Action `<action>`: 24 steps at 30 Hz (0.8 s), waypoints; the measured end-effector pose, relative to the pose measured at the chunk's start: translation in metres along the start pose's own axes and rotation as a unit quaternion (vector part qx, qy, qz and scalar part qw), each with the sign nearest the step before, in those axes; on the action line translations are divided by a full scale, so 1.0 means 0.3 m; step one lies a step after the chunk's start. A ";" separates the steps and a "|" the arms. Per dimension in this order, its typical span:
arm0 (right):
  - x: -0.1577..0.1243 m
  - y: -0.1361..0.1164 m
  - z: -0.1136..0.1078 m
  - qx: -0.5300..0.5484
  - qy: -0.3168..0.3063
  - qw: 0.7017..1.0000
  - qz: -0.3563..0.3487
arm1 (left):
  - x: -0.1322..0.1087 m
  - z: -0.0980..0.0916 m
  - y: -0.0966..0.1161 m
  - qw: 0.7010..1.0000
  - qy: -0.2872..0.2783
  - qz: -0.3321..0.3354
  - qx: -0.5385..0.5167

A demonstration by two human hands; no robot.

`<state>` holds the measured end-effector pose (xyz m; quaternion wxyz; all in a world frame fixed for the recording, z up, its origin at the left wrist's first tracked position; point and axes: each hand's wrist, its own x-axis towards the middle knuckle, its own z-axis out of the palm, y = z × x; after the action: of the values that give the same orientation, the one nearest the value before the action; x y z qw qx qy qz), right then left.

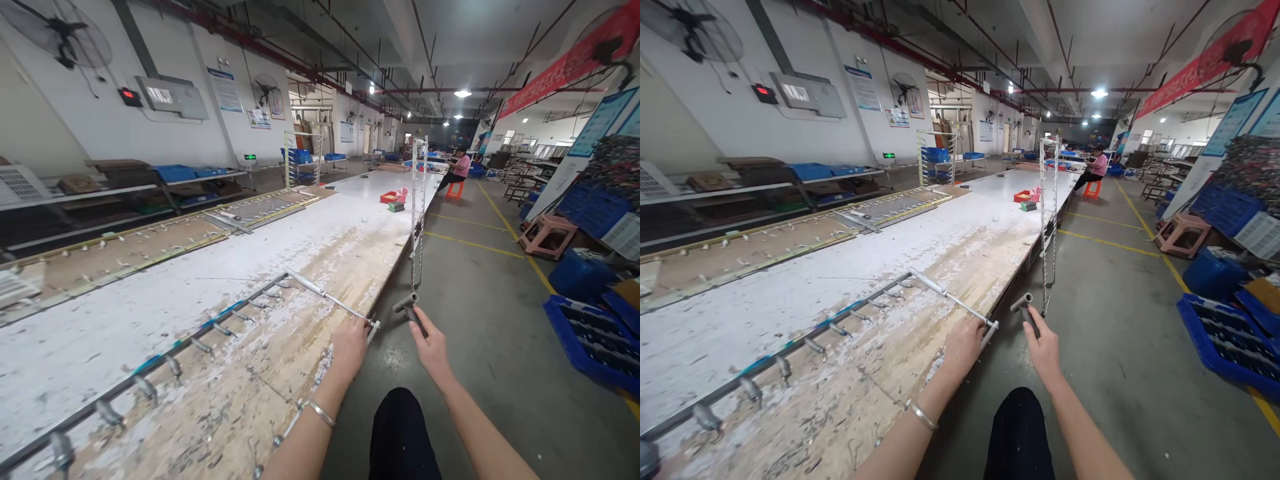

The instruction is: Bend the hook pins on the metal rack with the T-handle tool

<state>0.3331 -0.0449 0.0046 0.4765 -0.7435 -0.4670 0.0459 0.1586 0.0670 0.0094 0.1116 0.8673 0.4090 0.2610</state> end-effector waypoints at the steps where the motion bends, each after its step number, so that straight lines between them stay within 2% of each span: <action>1: -0.005 0.001 -0.012 0.033 0.012 0.999 0.020 | -0.002 0.002 -0.006 0.999 0.007 -0.028 -0.032; 4: -0.039 0.018 -0.032 0.106 0.004 0.992 0.075 | -0.005 0.010 -0.024 0.980 0.049 -0.102 -0.166; 7: -0.087 0.054 -0.026 0.170 -0.006 0.976 0.136 | -0.004 0.018 -0.031 0.947 0.090 -0.140 -0.275; 14: -0.147 0.103 -0.020 0.227 0.011 0.954 0.197 | 0.005 0.013 -0.020 0.906 0.141 -0.177 -0.357; 17: -0.154 0.103 -0.024 0.232 0.019 0.950 0.206 | 0.012 0.010 -0.024 0.919 0.104 -0.165 -0.343; 21: -0.158 0.090 -0.019 0.246 0.019 0.945 0.215 | 0.013 0.019 -0.043 0.936 0.002 -0.129 -0.329; 24: -0.162 0.070 -0.016 0.250 0.012 0.944 0.215 | 0.004 0.024 -0.051 0.945 -0.033 -0.113 -0.306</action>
<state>0.3219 -0.0862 -0.0269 0.6316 -0.6835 -0.2638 0.2536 0.1533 0.0778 -0.0025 0.4141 0.7475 0.4006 0.3306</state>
